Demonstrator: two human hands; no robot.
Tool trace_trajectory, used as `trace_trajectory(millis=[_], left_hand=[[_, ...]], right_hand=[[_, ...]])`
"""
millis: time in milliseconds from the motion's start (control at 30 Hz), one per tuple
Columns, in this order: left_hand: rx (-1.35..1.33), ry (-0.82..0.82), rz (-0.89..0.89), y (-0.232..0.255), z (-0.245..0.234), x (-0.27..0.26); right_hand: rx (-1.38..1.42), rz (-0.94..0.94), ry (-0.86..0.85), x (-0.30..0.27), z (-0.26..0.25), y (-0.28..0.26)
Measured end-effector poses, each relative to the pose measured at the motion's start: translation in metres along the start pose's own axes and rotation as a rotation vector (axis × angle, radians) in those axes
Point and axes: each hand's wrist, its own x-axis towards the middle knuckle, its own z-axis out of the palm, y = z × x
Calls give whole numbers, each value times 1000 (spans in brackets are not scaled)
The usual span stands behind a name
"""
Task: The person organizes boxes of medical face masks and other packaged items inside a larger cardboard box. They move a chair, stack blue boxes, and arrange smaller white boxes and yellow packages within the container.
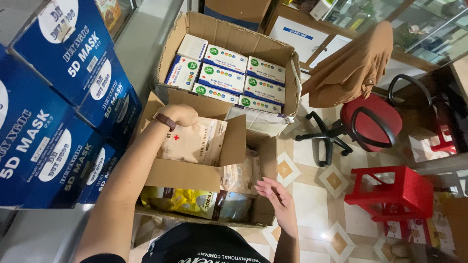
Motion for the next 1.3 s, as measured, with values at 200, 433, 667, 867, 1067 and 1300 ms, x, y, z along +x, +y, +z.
trace_trajectory(millis=[200,433,667,867,1067,1300], left_hand=[[132,240,-136,-3,23,-2],[-2,184,-30,44,43,-50],[116,117,-113,69,50,-93],[115,144,-6,60,59,-85],[-30,264,104,91,73,-116],[-179,578,226,126,107,-139]], right_hand=[[-20,14,-6,2,-1,12],[-71,6,-24,21,-3,45],[-386,66,-81,45,-13,107],[-877,68,-196,62,-18,161],[-1112,12,-334,85,8,195],[-1064,61,-452,95,31,207]])
